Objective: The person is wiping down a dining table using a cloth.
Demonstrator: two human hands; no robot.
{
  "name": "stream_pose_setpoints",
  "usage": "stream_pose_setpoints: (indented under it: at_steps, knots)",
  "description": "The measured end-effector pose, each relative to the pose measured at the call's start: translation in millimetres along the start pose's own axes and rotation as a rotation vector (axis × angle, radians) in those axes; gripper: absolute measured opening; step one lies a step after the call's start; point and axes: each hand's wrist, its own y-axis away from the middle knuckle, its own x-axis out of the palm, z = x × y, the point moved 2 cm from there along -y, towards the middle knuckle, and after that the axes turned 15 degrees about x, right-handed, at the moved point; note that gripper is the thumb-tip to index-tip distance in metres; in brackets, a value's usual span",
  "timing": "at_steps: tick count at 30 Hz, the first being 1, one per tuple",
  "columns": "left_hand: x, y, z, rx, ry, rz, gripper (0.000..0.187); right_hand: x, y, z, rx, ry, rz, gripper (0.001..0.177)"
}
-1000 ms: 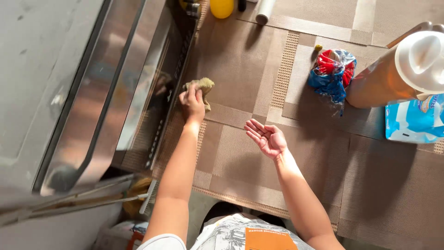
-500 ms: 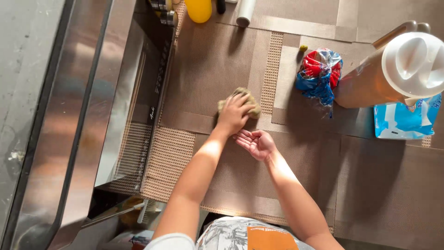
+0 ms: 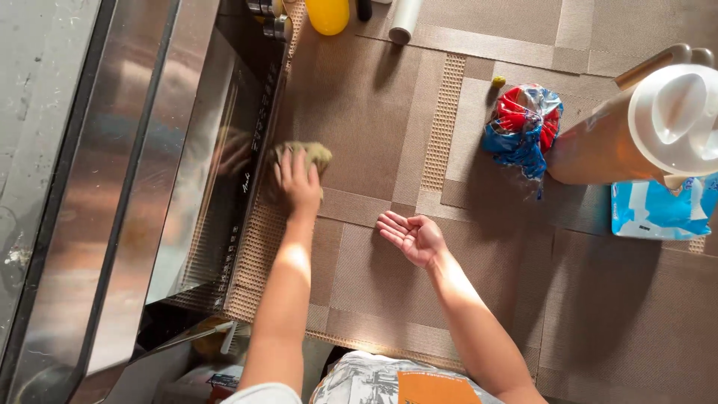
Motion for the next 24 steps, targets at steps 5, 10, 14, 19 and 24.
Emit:
stream_pose_setpoints:
  at_steps: [5,10,14,19,24]
  knots:
    - [-5,5,-73,0.126,0.219,0.146,0.044,-3,-5,3,-0.009,0.026,-0.005,0.056]
    - [20,-36,-132,0.342,0.386,0.329,0.057,-12,-21,12,0.033,0.068,0.038,0.056]
    - [52,-78,-135,0.434,0.384,0.349,0.060,5,-24,19,-0.020,0.096,0.007,0.057]
    - [62,-117,-74,0.251,0.337,0.215,0.053,11,-34,25,-0.058,0.070,-0.002,0.058]
    - [56,-90,11,-0.104,0.382,-0.141,0.053,16,-30,22,-0.080,0.041,0.006,0.057]
